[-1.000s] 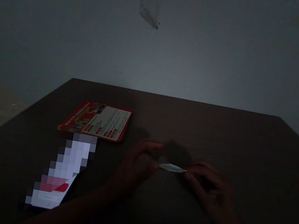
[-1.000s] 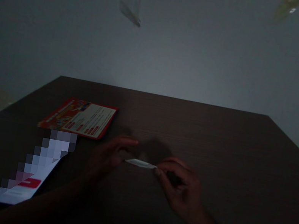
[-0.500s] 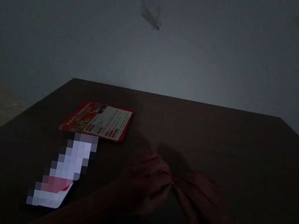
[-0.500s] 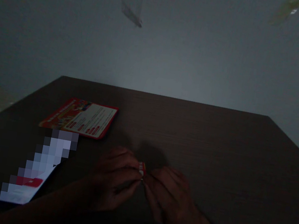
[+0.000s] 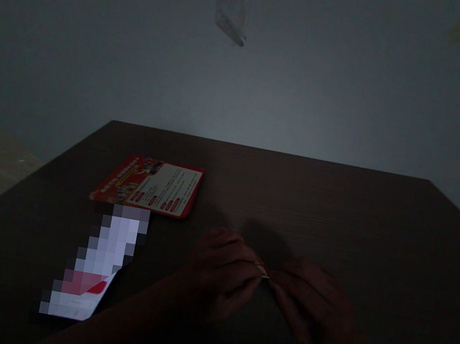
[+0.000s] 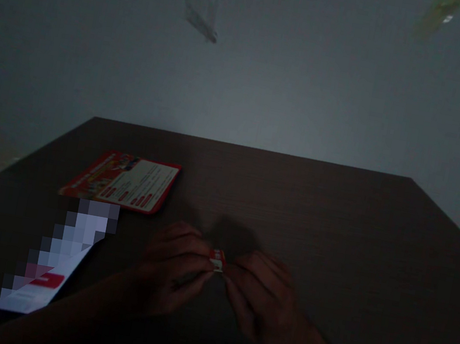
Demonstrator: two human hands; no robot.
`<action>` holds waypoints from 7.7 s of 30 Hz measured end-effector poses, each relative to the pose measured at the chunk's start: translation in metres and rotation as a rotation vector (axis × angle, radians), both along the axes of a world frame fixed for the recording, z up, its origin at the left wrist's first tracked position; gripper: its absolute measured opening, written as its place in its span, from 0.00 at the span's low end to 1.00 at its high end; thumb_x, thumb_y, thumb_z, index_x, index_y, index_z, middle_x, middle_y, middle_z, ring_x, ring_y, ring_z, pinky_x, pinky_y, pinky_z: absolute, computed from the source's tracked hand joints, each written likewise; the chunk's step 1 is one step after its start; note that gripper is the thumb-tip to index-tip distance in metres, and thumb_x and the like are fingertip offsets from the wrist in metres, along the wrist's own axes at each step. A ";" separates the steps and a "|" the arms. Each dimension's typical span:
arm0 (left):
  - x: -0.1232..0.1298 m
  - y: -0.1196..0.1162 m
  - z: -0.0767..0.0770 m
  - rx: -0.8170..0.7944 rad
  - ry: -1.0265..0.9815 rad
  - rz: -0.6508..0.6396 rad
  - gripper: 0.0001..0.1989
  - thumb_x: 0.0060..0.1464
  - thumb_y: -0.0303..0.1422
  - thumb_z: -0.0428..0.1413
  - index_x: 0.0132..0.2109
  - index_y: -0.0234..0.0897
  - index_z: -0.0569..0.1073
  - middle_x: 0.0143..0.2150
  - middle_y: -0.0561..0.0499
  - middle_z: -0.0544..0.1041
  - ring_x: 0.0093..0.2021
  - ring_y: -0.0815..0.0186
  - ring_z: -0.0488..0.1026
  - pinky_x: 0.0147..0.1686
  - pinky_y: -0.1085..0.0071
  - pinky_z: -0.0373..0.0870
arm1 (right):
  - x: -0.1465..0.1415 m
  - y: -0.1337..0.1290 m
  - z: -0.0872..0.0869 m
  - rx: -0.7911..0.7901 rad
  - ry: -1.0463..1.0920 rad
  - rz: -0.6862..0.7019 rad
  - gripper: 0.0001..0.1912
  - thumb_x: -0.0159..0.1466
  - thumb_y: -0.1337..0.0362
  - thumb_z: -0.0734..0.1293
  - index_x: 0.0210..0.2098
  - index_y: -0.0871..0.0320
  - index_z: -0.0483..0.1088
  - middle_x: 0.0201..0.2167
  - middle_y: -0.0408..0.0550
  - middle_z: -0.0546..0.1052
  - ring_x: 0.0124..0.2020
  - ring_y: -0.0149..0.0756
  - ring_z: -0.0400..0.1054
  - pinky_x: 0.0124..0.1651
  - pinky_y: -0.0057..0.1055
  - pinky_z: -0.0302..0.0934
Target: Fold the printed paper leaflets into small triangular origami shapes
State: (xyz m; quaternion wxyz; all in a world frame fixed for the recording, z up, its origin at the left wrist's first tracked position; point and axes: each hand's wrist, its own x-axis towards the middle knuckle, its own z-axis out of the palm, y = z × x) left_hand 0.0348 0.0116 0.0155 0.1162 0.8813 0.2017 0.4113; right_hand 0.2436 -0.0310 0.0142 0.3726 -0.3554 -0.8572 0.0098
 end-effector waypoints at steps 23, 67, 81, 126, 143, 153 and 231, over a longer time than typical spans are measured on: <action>-0.001 0.003 -0.005 -0.366 -0.256 0.050 0.04 0.50 0.27 0.59 0.36 0.35 0.72 0.31 0.50 0.75 0.29 0.69 0.72 0.29 0.74 0.68 | -0.001 0.001 0.000 -0.449 0.388 -0.119 0.04 0.60 0.69 0.66 0.32 0.57 0.73 0.27 0.47 0.76 0.28 0.33 0.72 0.28 0.26 0.65; 0.003 -0.003 -0.006 -0.877 -0.211 0.250 0.10 0.58 0.35 0.52 0.40 0.36 0.75 0.27 0.54 0.76 0.26 0.71 0.72 0.24 0.78 0.65 | -0.006 0.006 -0.005 -0.999 0.705 -0.245 0.10 0.55 0.58 0.70 0.26 0.60 0.76 0.22 0.47 0.77 0.24 0.31 0.68 0.26 0.26 0.61; 0.007 -0.005 -0.005 -0.994 -0.331 0.237 0.09 0.56 0.35 0.54 0.41 0.36 0.74 0.32 0.53 0.78 0.30 0.69 0.74 0.28 0.77 0.69 | -0.008 0.006 -0.004 -1.029 0.800 -0.268 0.10 0.53 0.58 0.71 0.24 0.59 0.75 0.21 0.44 0.75 0.23 0.29 0.65 0.26 0.24 0.58; 0.010 0.000 -0.003 -1.407 -0.068 0.211 0.05 0.45 0.31 0.58 0.28 0.32 0.74 0.19 0.56 0.71 0.18 0.73 0.65 0.18 0.78 0.57 | -0.010 0.007 -0.012 -0.983 0.778 -0.243 0.11 0.56 0.59 0.70 0.38 0.56 0.72 0.27 0.44 0.77 0.30 0.33 0.71 0.34 0.29 0.66; 0.006 -0.011 -0.002 -0.338 0.234 0.051 0.27 0.43 0.37 0.62 0.51 0.37 0.65 0.55 0.41 0.65 0.55 0.51 0.61 0.53 0.53 0.56 | -0.006 0.014 -0.017 -1.104 0.919 -0.333 0.13 0.51 0.57 0.73 0.28 0.60 0.72 0.20 0.41 0.73 0.14 0.24 0.60 0.16 0.22 0.57; 0.008 -0.012 -0.008 -0.365 0.334 0.009 0.17 0.47 0.35 0.59 0.46 0.36 0.70 0.47 0.44 0.71 0.47 0.56 0.66 0.49 0.58 0.60 | -0.009 0.013 -0.014 -1.246 0.769 -0.438 0.15 0.49 0.54 0.71 0.28 0.60 0.72 0.11 0.35 0.65 0.09 0.22 0.54 0.09 0.19 0.50; -0.004 -0.014 -0.008 -0.252 0.692 0.348 0.14 0.62 0.34 0.44 0.35 0.35 0.72 0.35 0.47 0.71 0.36 0.61 0.66 0.38 0.61 0.63 | 0.006 0.010 -0.012 -0.566 -0.153 -0.092 0.08 0.66 0.66 0.60 0.39 0.56 0.71 0.35 0.48 0.75 0.37 0.36 0.68 0.42 0.36 0.62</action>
